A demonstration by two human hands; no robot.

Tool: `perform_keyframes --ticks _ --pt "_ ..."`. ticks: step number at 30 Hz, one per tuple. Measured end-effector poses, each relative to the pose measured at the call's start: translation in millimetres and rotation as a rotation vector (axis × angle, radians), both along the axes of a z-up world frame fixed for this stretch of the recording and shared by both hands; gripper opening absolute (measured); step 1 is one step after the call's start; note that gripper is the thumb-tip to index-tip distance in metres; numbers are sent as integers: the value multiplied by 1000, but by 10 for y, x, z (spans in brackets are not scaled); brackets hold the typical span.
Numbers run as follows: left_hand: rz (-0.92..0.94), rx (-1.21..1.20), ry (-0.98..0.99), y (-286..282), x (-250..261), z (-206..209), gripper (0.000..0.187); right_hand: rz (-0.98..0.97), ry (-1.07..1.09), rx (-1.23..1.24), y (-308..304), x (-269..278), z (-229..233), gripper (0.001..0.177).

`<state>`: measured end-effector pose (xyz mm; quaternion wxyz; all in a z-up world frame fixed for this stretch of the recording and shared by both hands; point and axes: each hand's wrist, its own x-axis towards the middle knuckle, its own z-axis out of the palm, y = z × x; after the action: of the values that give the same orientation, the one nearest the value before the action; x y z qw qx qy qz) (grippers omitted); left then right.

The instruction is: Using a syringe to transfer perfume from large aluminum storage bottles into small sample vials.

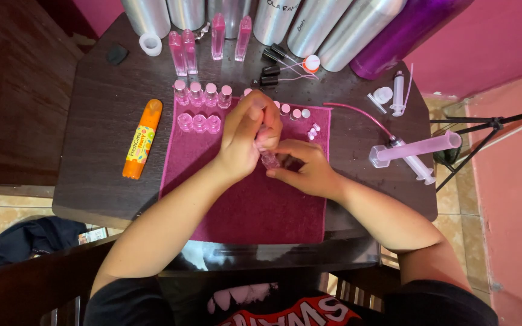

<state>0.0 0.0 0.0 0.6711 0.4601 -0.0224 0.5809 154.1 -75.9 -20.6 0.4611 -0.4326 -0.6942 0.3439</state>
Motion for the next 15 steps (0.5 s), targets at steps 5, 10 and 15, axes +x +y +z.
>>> perform_keyframes --ticks 5,10,15 --pt "83 29 38 -24 4 63 42 -4 -13 -10 -7 46 -81 32" --pt "117 39 117 18 22 -14 46 -38 -133 65 29 45 -48 31" --pt "-37 22 89 105 93 -132 47 -26 -259 112 112 -1 145 31"
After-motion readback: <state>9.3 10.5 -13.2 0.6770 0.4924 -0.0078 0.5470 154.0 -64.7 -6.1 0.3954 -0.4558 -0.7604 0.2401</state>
